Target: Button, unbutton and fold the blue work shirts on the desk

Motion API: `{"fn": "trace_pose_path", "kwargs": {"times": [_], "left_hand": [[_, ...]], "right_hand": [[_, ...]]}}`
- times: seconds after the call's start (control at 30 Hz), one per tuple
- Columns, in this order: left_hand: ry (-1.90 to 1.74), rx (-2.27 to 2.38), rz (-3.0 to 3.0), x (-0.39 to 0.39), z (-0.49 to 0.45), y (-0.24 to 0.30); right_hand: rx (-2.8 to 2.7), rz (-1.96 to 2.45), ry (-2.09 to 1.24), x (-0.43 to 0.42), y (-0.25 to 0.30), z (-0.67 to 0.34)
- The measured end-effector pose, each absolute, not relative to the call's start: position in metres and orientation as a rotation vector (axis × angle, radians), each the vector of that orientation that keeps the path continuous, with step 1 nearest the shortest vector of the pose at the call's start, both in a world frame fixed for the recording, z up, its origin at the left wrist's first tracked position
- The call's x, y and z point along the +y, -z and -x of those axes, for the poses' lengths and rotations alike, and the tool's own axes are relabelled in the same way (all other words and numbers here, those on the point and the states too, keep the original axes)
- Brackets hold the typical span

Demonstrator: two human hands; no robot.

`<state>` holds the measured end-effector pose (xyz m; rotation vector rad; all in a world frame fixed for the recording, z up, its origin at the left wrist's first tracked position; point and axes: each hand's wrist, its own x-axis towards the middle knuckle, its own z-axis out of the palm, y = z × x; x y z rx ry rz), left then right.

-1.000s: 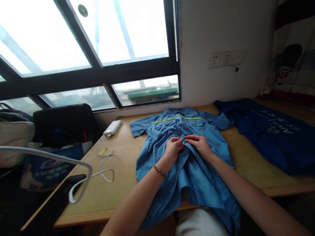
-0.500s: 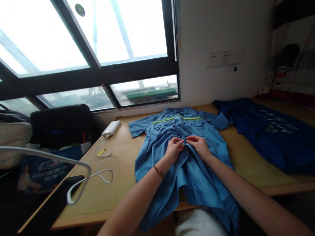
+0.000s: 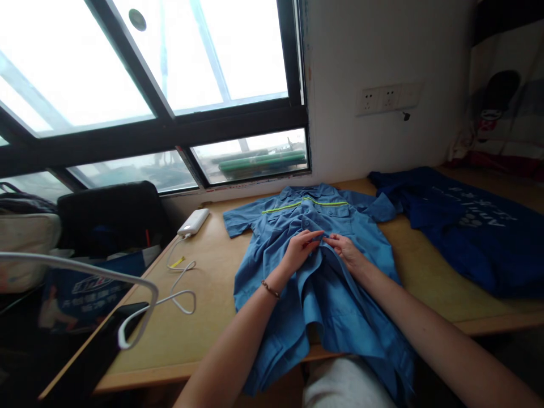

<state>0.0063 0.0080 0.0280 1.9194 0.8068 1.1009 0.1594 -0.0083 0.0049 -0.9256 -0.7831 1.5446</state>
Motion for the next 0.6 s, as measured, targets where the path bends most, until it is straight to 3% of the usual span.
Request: {"fn": "trace_pose_path", "kwargs": {"times": [0.6], "left_hand": [[-1.191,0.912,-1.845,0.003,-0.005,-0.027]], "right_hand": [[-0.848,0.989,-1.336,-0.006,-0.001,-0.152]]}}
